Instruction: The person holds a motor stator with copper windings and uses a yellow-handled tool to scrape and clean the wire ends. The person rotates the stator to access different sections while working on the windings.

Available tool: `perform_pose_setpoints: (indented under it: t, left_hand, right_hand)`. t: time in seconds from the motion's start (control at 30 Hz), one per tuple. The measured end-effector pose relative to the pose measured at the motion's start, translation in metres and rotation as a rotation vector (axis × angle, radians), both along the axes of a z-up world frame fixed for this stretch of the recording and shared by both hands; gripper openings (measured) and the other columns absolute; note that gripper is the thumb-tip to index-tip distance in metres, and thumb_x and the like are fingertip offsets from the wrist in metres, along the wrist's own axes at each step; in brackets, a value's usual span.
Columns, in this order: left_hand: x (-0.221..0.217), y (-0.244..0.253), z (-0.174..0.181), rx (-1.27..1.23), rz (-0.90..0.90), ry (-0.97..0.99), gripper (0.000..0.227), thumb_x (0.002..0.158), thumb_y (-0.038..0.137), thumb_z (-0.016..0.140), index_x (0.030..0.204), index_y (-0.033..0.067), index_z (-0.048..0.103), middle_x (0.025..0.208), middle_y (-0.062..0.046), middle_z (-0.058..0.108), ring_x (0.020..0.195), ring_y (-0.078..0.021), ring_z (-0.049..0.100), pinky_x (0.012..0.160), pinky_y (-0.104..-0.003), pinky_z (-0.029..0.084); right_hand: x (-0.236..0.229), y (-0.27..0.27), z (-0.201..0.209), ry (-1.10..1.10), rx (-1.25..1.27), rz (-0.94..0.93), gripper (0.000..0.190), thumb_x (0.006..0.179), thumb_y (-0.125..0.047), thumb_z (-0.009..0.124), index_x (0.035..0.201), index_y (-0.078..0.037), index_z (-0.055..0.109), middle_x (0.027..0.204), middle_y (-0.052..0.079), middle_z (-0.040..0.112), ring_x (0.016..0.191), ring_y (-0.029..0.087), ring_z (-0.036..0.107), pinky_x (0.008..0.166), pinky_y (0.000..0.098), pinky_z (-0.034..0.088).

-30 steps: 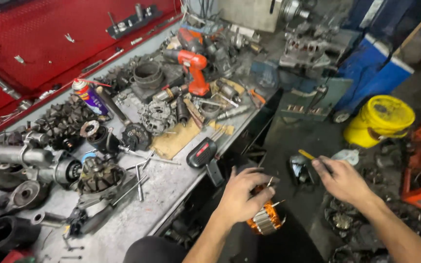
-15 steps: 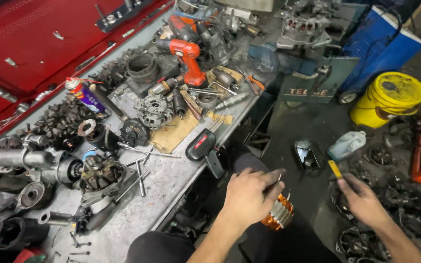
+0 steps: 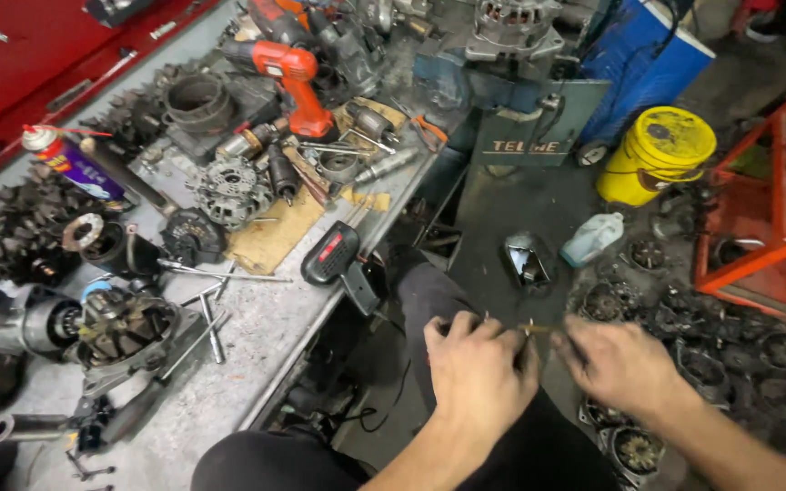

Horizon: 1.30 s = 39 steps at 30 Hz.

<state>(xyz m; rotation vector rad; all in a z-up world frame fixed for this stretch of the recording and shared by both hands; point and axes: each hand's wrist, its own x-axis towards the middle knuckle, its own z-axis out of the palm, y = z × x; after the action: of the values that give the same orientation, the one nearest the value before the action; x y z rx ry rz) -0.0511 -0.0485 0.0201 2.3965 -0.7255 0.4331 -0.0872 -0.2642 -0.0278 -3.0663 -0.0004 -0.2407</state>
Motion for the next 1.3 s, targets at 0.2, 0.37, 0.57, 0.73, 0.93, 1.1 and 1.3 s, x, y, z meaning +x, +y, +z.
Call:
perform_pose_setpoints:
  t: [0.2, 0.37, 0.57, 0.73, 0.93, 1.1, 1.3]
  left_hand:
    - [0.009, 0.005, -0.002, -0.032, -0.032, 0.081, 0.022, 0.085, 0.031, 0.067, 0.079, 0.0131, 0.079, 0.079, -0.004, 0.07, 0.084, -0.03, 0.059, 0.088, -0.052, 0.038]
    - [0.017, 0.007, 0.0, -0.057, -0.049, 0.045, 0.023, 0.087, 0.03, 0.066, 0.076, 0.0143, 0.079, 0.078, -0.001, 0.07, 0.082, -0.0278, 0.059, 0.083, -0.048, 0.039]
    - [0.02, 0.007, -0.001, -0.053, -0.102, 0.064, 0.024, 0.085, 0.031, 0.065, 0.075, 0.0132, 0.078, 0.078, -0.001, 0.071, 0.083, -0.0286, 0.059, 0.086, -0.051, 0.038]
    - [0.022, 0.015, 0.001, -0.059, -0.135, 0.138, 0.027, 0.086, 0.032, 0.063, 0.079, 0.0131, 0.08, 0.081, -0.001, 0.073, 0.083, -0.0282, 0.057, 0.083, -0.047, 0.036]
    - [0.023, 0.021, -0.001, -0.121, -0.175, 0.074, 0.025, 0.088, 0.03, 0.064, 0.075, 0.0134, 0.077, 0.079, 0.001, 0.07, 0.082, -0.0246, 0.054, 0.083, -0.044, 0.035]
    - [0.024, 0.022, 0.0, -0.203, -0.202, 0.077, 0.021, 0.085, 0.027, 0.066, 0.077, 0.0117, 0.077, 0.077, 0.001, 0.069, 0.08, -0.0238, 0.056, 0.082, -0.043, 0.036]
    - [0.031, 0.026, -0.006, -0.159, -0.249, 0.067, 0.017, 0.082, 0.027, 0.065, 0.081, 0.0146, 0.076, 0.088, 0.002, 0.071, 0.088, -0.024, 0.056, 0.082, -0.043, 0.035]
  right_hand:
    - [-0.003, -0.01, -0.002, -0.122, 0.005, 0.187, 0.021, 0.087, -0.034, 0.066, 0.083, -0.014, 0.06, 0.063, 0.006, 0.067, 0.047, 0.032, 0.062, 0.046, 0.0463, 0.049]
    - [0.023, -0.012, 0.032, -0.083, 0.005, -0.05, 0.02, 0.093, -0.035, 0.062, 0.09, -0.015, 0.064, 0.068, 0.009, 0.071, 0.053, 0.038, 0.065, 0.049, 0.0498, 0.051]
    - [0.034, -0.035, -0.022, -0.142, 0.059, 0.248, 0.021, 0.081, -0.027, 0.07, 0.095, -0.012, 0.069, 0.074, 0.006, 0.073, 0.05, 0.029, 0.065, 0.047, 0.0416, 0.051]
    - [0.043, -0.025, -0.018, -0.28, 0.199, 0.214, 0.014, 0.086, -0.021, 0.069, 0.088, -0.007, 0.068, 0.066, 0.012, 0.068, 0.049, 0.036, 0.059, 0.049, 0.0447, 0.045]
    - [0.053, -0.043, -0.02, -0.255, 0.098, 0.068, 0.028, 0.093, -0.03, 0.067, 0.104, -0.006, 0.075, 0.07, 0.016, 0.071, 0.049, 0.033, 0.062, 0.046, 0.0428, 0.047]
    - [0.061, -0.055, -0.052, -0.254, 0.081, 0.24, 0.025, 0.08, -0.029, 0.076, 0.09, -0.006, 0.077, 0.082, 0.008, 0.077, 0.052, 0.033, 0.067, 0.048, 0.042, 0.051]
    - [0.057, -0.046, -0.045, -0.198, 0.155, 0.466, 0.033, 0.07, -0.021, 0.076, 0.102, -0.011, 0.074, 0.077, 0.005, 0.076, 0.052, 0.026, 0.068, 0.047, 0.0373, 0.051]
